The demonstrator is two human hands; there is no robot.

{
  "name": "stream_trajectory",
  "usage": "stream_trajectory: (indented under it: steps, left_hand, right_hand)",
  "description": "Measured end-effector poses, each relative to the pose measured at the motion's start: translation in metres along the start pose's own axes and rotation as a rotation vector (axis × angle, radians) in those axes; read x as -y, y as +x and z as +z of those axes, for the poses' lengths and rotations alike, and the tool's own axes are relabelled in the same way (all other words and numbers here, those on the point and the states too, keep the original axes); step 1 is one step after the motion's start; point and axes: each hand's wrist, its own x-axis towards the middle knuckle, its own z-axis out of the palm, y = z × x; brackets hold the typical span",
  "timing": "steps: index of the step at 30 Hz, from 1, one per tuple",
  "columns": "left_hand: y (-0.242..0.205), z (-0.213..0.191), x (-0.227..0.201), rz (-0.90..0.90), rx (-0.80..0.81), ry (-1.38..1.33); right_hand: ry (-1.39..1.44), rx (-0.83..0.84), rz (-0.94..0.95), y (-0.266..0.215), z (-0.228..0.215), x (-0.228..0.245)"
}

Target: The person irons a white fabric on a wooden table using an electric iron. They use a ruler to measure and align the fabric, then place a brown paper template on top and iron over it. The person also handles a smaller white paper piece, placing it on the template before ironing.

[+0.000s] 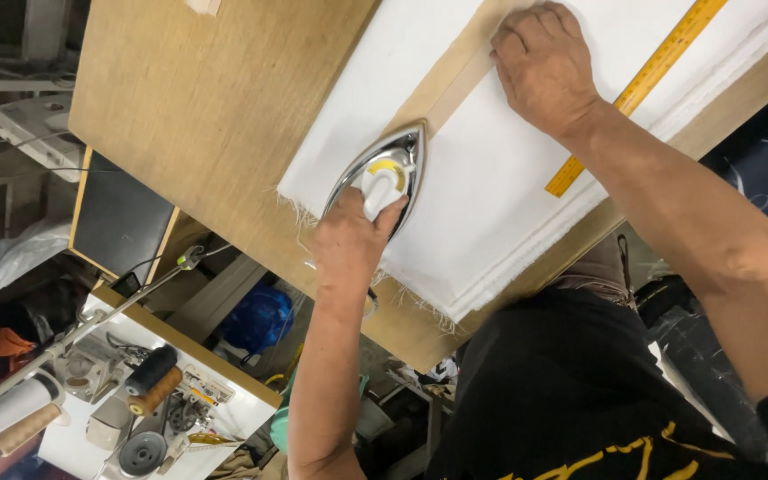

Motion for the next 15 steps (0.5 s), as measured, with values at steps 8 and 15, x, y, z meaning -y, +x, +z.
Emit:
stream_trajectory:
  steps: [8,15]
  left_hand:
    - [0.018,-0.005,-0.017,0.006,0.041,-0.049]
    - [0.029,-0.001,-0.026,0.007,-0.012,-0.037]
  right_hand:
    - [-0.139,0.043,0.114,0.005,0.007,-0.036]
    - [-0.303,0.123,0.198,-0.014,0.024,-0.084]
